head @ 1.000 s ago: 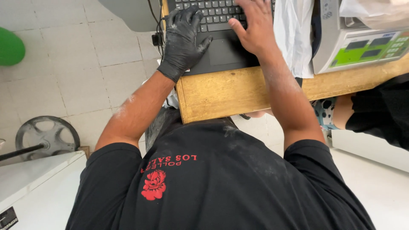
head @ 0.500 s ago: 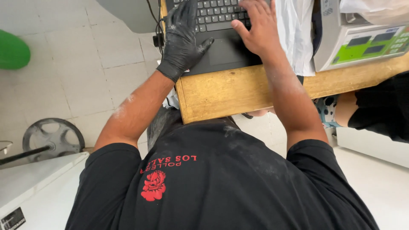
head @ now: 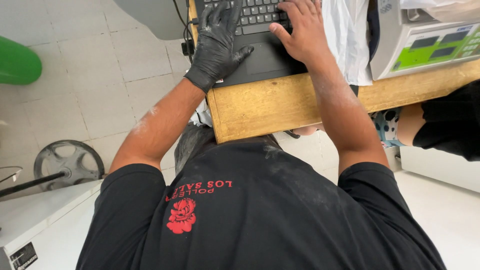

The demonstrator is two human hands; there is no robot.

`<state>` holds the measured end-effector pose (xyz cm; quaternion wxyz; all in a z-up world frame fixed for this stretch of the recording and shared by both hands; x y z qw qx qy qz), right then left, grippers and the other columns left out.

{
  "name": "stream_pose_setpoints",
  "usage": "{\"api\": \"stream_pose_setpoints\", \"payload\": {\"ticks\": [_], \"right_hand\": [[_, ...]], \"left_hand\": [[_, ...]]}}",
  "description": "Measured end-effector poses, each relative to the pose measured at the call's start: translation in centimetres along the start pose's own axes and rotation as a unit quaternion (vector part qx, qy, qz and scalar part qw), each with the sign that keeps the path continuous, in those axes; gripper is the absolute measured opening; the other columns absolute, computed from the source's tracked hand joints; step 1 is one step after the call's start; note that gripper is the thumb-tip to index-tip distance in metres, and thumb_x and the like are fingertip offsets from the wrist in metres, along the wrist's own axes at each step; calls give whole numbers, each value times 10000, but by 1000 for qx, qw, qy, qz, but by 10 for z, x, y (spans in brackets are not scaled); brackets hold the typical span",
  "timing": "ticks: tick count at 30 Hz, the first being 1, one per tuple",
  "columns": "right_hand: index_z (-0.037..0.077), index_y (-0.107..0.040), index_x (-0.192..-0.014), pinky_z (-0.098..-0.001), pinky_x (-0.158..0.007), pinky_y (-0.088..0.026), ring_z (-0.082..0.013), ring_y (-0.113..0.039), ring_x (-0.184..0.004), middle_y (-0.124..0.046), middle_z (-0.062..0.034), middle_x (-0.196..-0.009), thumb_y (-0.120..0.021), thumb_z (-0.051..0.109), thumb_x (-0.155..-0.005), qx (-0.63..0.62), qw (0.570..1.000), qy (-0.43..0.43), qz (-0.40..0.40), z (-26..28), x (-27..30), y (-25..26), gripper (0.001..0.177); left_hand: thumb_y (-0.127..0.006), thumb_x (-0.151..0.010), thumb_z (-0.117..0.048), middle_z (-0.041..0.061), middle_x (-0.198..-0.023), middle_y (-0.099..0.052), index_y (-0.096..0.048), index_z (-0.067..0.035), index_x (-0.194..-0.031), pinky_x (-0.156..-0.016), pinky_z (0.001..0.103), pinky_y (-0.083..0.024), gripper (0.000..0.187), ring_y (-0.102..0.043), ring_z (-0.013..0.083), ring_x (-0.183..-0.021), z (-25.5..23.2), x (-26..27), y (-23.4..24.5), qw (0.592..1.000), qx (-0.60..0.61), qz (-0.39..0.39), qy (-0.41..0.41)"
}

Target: Using a laptop and mouse to process orders at a workstation.

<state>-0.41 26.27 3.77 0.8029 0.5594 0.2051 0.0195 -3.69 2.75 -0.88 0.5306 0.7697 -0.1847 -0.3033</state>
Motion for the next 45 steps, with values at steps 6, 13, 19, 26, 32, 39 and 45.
{"api": "stream_pose_setpoints", "payload": {"ticks": [6, 13, 19, 26, 32, 39, 45], "right_hand": [[98, -602, -1465, -574, -1185, -215, -366, -442, -1428, -578, -135, -1520, -647, 443, -1142, -14, 999, -24, 16, 3, -2, 2, 474], [87, -650, -1363, -676, -1222, -67, -443, -341, -1521, -605, -146, -1496, -545, 538, -1163, -53, 996, 0, 68, 7, 9, 0, 504], [93, -669, -1373, -649, -1222, -188, -430, -400, -1479, -525, -178, -1548, -620, 467, -1151, -63, 996, 3, 66, 12, 18, 4, 438], [71, -586, -1474, -597, -1143, -363, -417, -467, -1416, -535, -221, -1524, -622, 380, -1138, -62, 994, -65, 67, 11, 21, 18, 458], [80, -394, -1616, -647, -1236, -102, -446, -278, -1543, -400, -227, -1659, -389, 489, -1159, -56, 972, -213, 78, -9, 33, 31, 614], [18, -436, -1564, -579, -1160, -295, -414, -485, -1428, -527, -213, -1572, -465, 321, -1196, -35, 985, -163, -32, -64, 50, 25, 478], [-28, -416, -1559, -510, -1205, -330, -413, -427, -1473, -489, -253, -1586, -682, 286, -1154, -49, 967, -250, -21, -65, 57, 39, 578]], "left_hand": [[-725, -1090, -678, 136, -1663, -537, -116, -112, -1714, -1285, 517, -115, 1040, -391, 356, -1544, -4, 0, 6, 999, -3, -17, -33], [-715, -1050, -634, 224, -1604, -531, -282, -44, -1666, -1266, 548, -154, 957, -454, 415, -1485, -3, 2, 9, 999, 20, -32, -29], [-695, -1027, -622, 213, -1530, -572, -421, -31, -1596, -1219, 518, -208, 865, -490, 386, -1417, -5, 0, 14, 998, 35, -38, -20], [-687, -1006, -596, 209, -1481, -590, -478, -34, -1556, -1202, 524, -243, 814, -507, 387, -1374, -5, 1, 15, 998, 50, -43, -16], [-741, -984, -550, 188, -1439, -591, -487, -56, -1530, -1205, 512, -235, 779, -513, 370, -1354, -5, 1, 16, 996, 65, -56, -26], [-667, -993, -571, 206, -1501, -565, -467, -37, -1573, -1199, 516, -229, 814, -472, 379, -1403, -8, 0, 17, 999, 44, -18, -6], [-746, -973, -529, 207, -1473, -590, -497, -28, -1553, -1221, 533, -244, 805, -497, 393, -1379, -4, 0, 15, 997, 64, -43, -14]]}}
Point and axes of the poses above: each hand's wrist, its own x-axis away from the middle knuckle, its own y-axis out of the back of the hand, z = x × y, the point moved 4 cm from there along -x, towards the middle knuckle
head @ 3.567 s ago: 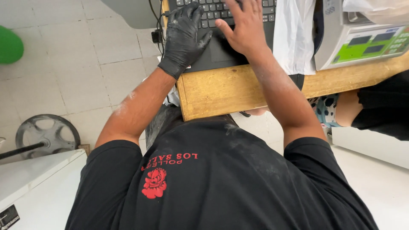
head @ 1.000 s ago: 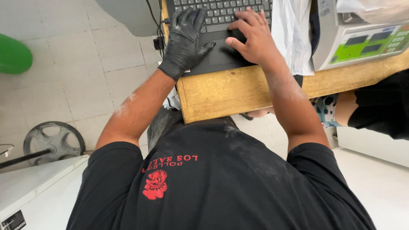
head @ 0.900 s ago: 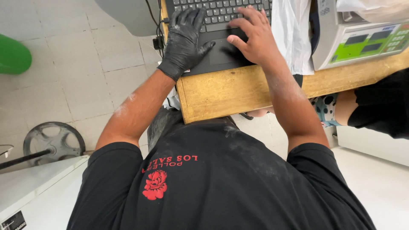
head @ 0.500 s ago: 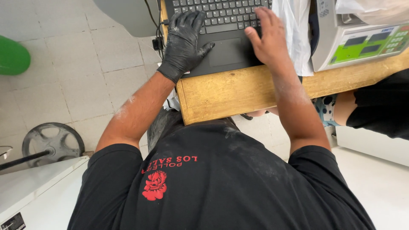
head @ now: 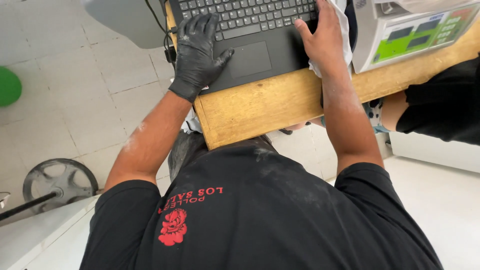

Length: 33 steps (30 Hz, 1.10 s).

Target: Using a laptop and mouse to process orders at a workstation.

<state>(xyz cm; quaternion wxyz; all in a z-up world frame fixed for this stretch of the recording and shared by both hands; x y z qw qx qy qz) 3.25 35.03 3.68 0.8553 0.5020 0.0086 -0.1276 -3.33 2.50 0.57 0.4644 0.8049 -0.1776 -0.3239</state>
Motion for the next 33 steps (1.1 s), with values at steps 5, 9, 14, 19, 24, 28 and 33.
{"api": "stream_pose_setpoints", "payload": {"ticks": [5, 9, 14, 19, 24, 28, 33], "right_hand": [[-22, -465, -1515, -542, -1137, -380, -387, -414, -1462, -453, -215, -1583, -663, 422, -1156, 42, 998, -51, 21, -2, 4, 8, 605], [-10, -482, -1420, -515, -1027, -457, -381, -526, -1325, -546, -193, -1426, -690, 384, -1157, 33, 999, -3, -26, 3, 5, 16, 517], [-36, -599, -1383, -552, -1142, -406, -406, -323, -1534, -287, -201, -1672, -717, 449, -1189, 95, 995, 14, -2, -16, 9, 6, 535], [-20, -613, -1310, -556, -1197, -358, -411, -450, -1448, -514, -258, -1524, -750, 140, -1089, -22, 983, 89, -157, 30, 62, 49, 305], [4, -639, -1238, -533, -1146, -403, -414, -546, -1341, -588, -249, -1404, -776, 75, -993, -12, 978, 53, -201, 19, 118, 61, 289], [38, -555, -1473, -565, -1161, -340, -416, -475, -1402, -573, -229, -1475, -975, 256, -867, 58, 988, -31, -142, 0, 126, 58, 769], [51, -432, -1609, -491, -1168, -371, -412, -527, -1393, -551, -207, -1569, -1048, 454, -829, 115, 988, -54, -89, -33, 91, 31, 1073]], "left_hand": [[-707, -996, -533, 221, -1493, -586, -484, -16, -1560, -1229, 527, -241, 797, -496, 400, -1386, 0, 0, -1, 1000, -9, 8, -1], [-689, -1011, -591, 223, -1497, -588, -470, -12, -1584, -1230, 517, -228, 843, -475, 380, -1408, 2, 1, -5, 999, -51, 18, 1], [-714, -975, -566, 227, -1489, -583, -479, -7, -1567, -1224, 522, -237, 847, -481, 391, -1388, 0, 0, -2, 999, -41, 18, 0], [-725, -969, -547, 208, -1500, -579, -462, -37, -1580, -1232, 512, -238, 839, -472, 381, -1403, 1, 2, -2, 999, -30, 26, 16], [-658, -1002, -574, 195, -1470, -589, -474, -37, -1574, -1218, 522, -253, 806, -492, 371, -1375, 2, 0, -1, 999, -39, 25, 12], [-684, -996, -558, 241, -1466, -593, -488, -14, -1552, -1212, 535, -244, 802, -496, 414, -1380, 1, 2, -4, 999, -22, 24, -8], [-764, -987, -512, 305, -1425, -598, -533, 46, -1502, -1206, 571, -292, 793, -503, 491, -1327, -6, 1, 6, 999, 22, -25, -25]]}}
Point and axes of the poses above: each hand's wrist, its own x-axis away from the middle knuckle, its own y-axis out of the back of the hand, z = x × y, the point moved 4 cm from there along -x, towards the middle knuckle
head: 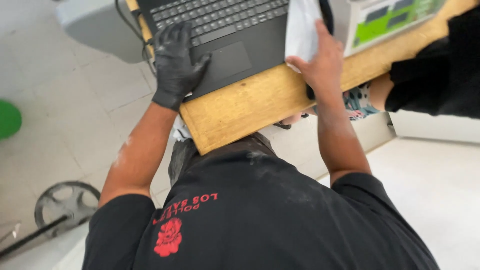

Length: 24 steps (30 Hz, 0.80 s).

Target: Using a laptop and mouse to process orders at a workstation.

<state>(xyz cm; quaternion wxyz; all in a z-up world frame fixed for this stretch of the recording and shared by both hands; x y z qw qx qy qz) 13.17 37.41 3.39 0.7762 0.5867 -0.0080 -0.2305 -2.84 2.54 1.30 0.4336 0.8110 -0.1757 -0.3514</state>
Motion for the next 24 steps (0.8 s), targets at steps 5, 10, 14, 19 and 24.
{"api": "stream_pose_setpoints", "payload": {"ticks": [5, 10, 14, 19, 24], "right_hand": [[157, -718, -1188, -370, -718, -540, -182, -672, -724, -748, -28, -912, -845, 34, -838, -94, 993, 30, -71, -5, -36, 0, 392], [58, -721, -921, -420, -773, -504, -297, -671, -886, -695, -95, -975, -570, -120, -782, -61, 975, 130, -168, 3, -69, 2, 272], [-28, -701, -1229, -502, -1041, -480, -407, -634, -1204, -673, -229, -1324, -568, 86, -1030, -27, 992, 111, -59, -37, -98, -64, 265], [-58, -359, -1551, -583, -1147, -378, -463, -373, -1512, -383, -311, -1628, -357, 516, -1145, -13, 992, -21, 126, -5, -116, -69, 703], [-63, -177, -1641, -571, -1214, -308, -495, -309, -1554, -182, -354, -1703, -295, 691, -1109, -11, 967, -138, 214, 27, -117, -54, 930]], "left_hand": [[-685, -1031, -552, 254, -1445, -598, -559, -4, -1507, -1176, 585, -309, 737, -512, 462, -1340, 6, 4, 0, 999, -2, 0, 35], [-677, -1045, -551, 245, -1440, -596, -548, 1, -1513, -1182, 579, -316, 735, -510, 451, -1345, 7, 7, -2, 999, 9, -10, 31], [-659, -1051, -550, 250, -1423, -598, -558, 0, -1499, -1159, 592, -350, 717, -521, 452, -1329, 6, 6, 1, 999, 12, -23, 27], [-678, -1018, -547, 221, -1439, -597, -571, -21, -1487, -1156, 578, -342, 713, -523, 436, -1326, 8, 5, -1, 999, 15, -18, 33], [-685, -1022, -516, 209, -1418, -608, -570, -34, -1460, -1153, 587, -344, 661, -537, 439, -1326, 6, 6, 2, 998, 43, -28, 30]]}}
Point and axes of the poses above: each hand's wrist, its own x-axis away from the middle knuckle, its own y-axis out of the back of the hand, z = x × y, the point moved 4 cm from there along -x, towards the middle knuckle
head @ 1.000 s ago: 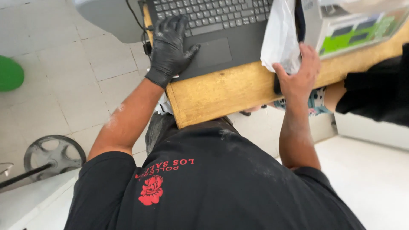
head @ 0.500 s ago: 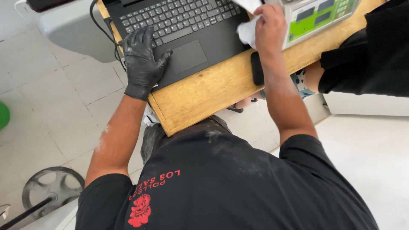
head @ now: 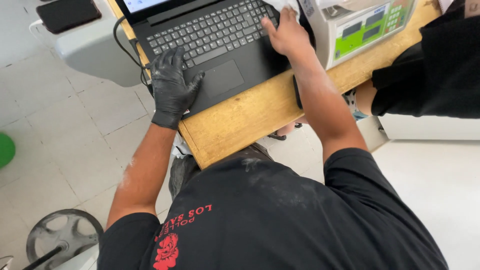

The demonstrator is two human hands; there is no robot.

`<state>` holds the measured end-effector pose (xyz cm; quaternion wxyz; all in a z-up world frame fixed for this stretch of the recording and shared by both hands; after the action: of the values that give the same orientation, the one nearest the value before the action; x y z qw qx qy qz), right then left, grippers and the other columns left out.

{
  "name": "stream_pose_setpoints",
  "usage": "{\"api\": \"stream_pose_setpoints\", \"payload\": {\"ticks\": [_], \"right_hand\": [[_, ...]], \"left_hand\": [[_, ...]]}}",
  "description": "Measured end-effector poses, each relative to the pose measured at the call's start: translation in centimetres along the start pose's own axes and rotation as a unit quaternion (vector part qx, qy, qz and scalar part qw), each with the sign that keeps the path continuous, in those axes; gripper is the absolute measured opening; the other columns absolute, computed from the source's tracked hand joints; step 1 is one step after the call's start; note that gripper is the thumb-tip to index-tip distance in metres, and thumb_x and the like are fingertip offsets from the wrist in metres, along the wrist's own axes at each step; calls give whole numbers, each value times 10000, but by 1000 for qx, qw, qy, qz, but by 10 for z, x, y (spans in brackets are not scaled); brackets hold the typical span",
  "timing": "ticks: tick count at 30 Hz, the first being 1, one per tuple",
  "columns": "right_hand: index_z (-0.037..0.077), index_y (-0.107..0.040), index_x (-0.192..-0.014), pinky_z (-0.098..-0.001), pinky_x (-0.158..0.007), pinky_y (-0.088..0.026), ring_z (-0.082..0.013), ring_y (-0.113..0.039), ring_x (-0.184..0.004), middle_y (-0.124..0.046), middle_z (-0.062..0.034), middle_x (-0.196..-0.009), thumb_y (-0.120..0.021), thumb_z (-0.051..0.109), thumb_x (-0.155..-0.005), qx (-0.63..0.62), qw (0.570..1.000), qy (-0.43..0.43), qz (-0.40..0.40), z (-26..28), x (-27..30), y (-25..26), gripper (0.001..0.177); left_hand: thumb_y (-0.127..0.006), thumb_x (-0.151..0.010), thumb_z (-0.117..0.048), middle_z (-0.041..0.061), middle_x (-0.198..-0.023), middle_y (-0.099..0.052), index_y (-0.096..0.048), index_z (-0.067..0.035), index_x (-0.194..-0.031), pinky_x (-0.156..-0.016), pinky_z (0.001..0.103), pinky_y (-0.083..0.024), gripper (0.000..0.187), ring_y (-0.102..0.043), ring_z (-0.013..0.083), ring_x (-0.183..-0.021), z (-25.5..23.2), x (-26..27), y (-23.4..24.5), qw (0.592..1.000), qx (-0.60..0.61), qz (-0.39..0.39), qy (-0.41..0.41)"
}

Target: Using a laptop and mouse to process orders at a workstation.

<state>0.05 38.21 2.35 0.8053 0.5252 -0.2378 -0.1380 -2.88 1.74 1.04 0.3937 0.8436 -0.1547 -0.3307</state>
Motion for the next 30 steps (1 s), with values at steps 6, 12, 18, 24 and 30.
{"api": "stream_pose_setpoints", "payload": {"ticks": [6, 12, 18, 24, 30], "right_hand": [[16, -471, -1523, -621, -1021, -444, -465, -500, -1399, -444, -247, -1613, -339, 709, -1105, 96, 984, 107, -103, 44, 39, 26, 820], [69, -227, -1656, -486, -1281, -239, -377, -271, -1601, -319, -231, -1718, -322, 511, -1190, -97, 968, 227, -52, 39, -15, 5, 650], [-83, -335, -1557, -487, -1264, -193, -425, -316, -1517, -386, -330, -1590, -284, 629, -1116, -93, 986, 86, -113, -13, -65, -19, 839], [16, -584, -1512, -455, -1240, -278, -314, -394, -1525, -484, -209, -1614, -539, 488, -1144, -92, 961, 213, -147, 12, 55, 13, 599], [-18, -707, -1284, -501, -1157, -425, -403, -600, -1338, -656, -267, -1409, -830, 157, -1025, -79, 914, 295, -266, -54, 157, 7, 336]], "left_hand": [[-653, -1034, -557, 201, -1437, -600, -543, -49, -1519, -1165, 571, -331, 711, -515, 414, -1346, 3, 1, -3, 999, -24, 14, 21], [-719, -1008, -488, 225, -1405, -619, -588, -29, -1465, -1146, 578, -381, 660, -540, 444, -1323, -3, -2, 6, 1000, -9, -7, 1], [-671, -1027, -534, 204, -1395, -633, -587, -22, -1465, -1151, 557, -377, 679, -559, 421, -1310, 2, 0, -1, 1000, -21, -4, 1], [-682, -1007, -526, 235, -1424, -620, -584, -27, -1471, -1151, 573, -393, 689, -534, 442, -1331, 5, 0, -2, 999, -24, 0, 30], [-745, -989, -430, 247, -1332, -645, -589, -3, -1409, -1129, 555, -407, 619, -584, 452, -1251, 4, -2, 5, 997, 54, -64, 6]]}}
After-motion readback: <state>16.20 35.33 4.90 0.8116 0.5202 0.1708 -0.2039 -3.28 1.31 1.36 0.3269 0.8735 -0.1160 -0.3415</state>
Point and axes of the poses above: each hand's wrist, its own x-axis away from the middle knuckle, its own y-axis out of the back of the hand, z = x × y, the point moved 4 cm from there along -x, towards the middle knuckle
